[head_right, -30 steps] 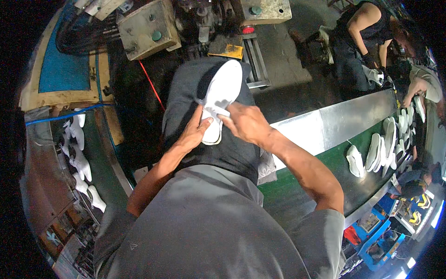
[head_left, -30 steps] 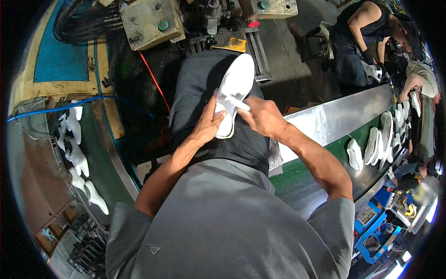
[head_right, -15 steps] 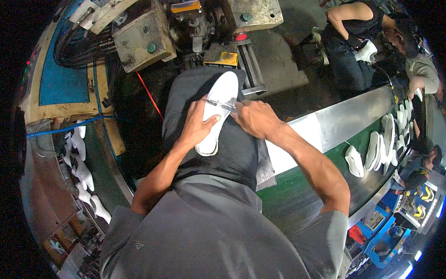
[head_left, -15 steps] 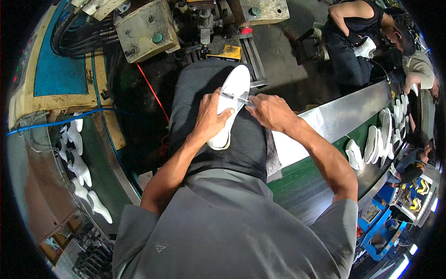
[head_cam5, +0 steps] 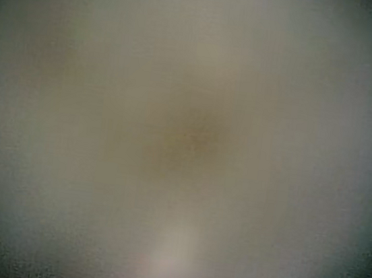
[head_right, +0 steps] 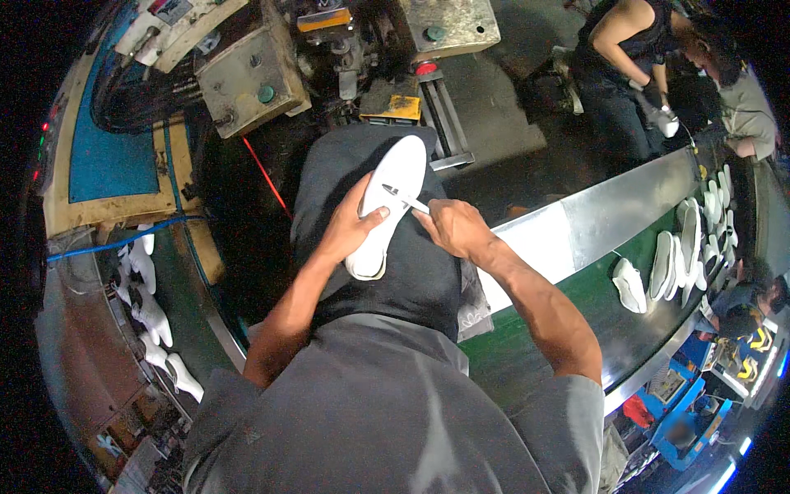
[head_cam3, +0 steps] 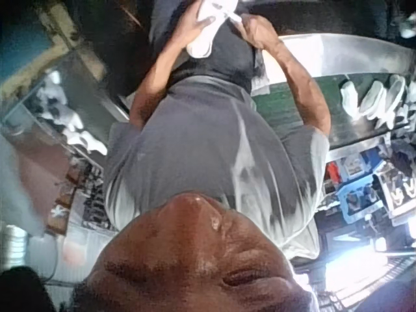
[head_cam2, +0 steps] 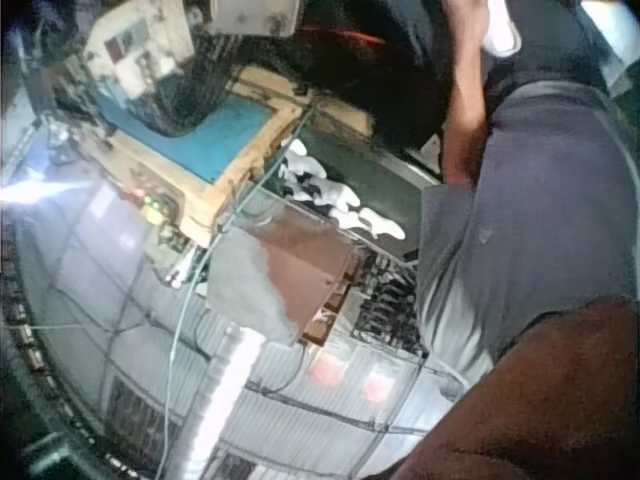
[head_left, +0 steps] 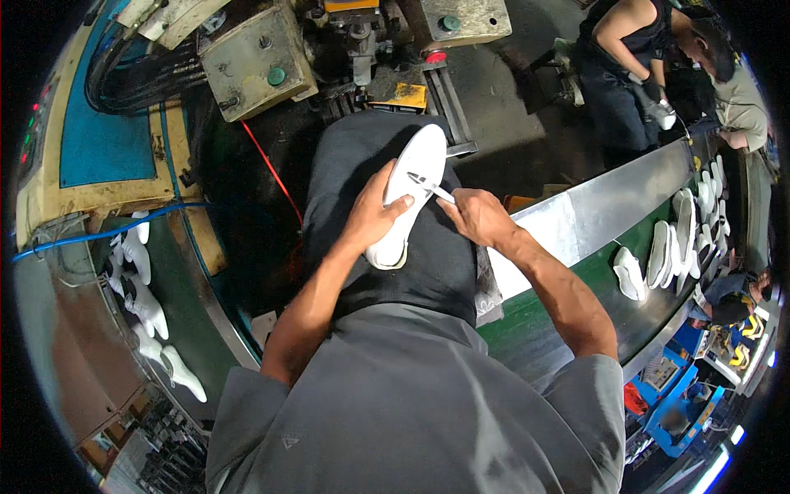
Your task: Operating a shoe lasting or pressing machine to assemble shoe uppers and soles.
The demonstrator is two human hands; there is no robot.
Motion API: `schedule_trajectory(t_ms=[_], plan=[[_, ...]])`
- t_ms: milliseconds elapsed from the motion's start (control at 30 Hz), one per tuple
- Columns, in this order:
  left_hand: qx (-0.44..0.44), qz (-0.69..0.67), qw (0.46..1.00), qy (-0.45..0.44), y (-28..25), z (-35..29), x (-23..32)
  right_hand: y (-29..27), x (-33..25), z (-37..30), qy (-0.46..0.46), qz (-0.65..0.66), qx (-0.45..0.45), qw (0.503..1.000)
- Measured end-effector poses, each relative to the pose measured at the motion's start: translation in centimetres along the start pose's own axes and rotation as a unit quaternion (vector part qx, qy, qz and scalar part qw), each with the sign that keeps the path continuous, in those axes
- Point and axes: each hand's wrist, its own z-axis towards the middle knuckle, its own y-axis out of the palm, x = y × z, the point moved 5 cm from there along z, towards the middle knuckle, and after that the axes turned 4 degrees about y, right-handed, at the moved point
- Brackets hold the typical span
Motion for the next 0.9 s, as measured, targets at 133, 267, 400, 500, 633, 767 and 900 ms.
schedule_trajectory(t_ms=[133,267,400,500,633,767,900], plan=[[-0.109,-0.337,0.918,-0.179,0.7,1.9,1.7,-0.8,-0.4,-0.3,0.058,-0.008,-0.058,0.997],[-0.043,-0.038,0.997,-0.06,0.9,1.6,0.3,-1.3,0.2,-1.3,0.037,0.061,-0.029,0.997],[-0.088,-0.084,0.99,-0.076,1.0,1.9,0.9,-6.1,-2.3,-0.9,0.012,0.138,0.193,0.971],[-0.106,-0.075,0.99,-0.057,1.0,1.8,0.0,-3.2,-1.8,1.5,0.077,-0.064,0.055,0.993],[-0.113,-0.079,0.99,-0.042,0.3,1.5,-0.5,-2.6,-0.6,0.8,0.067,-0.138,0.001,0.988],[-0.119,-0.122,0.984,-0.048,0.5,0.9,-0.4,-4.3,-2.0,2.4,0.109,0.077,0.195,0.972],[-0.102,-0.118,0.985,-0.068,0.2,-0.2,-0.8,0.1,0.5,3.0,0.141,-0.114,-0.029,0.983]])
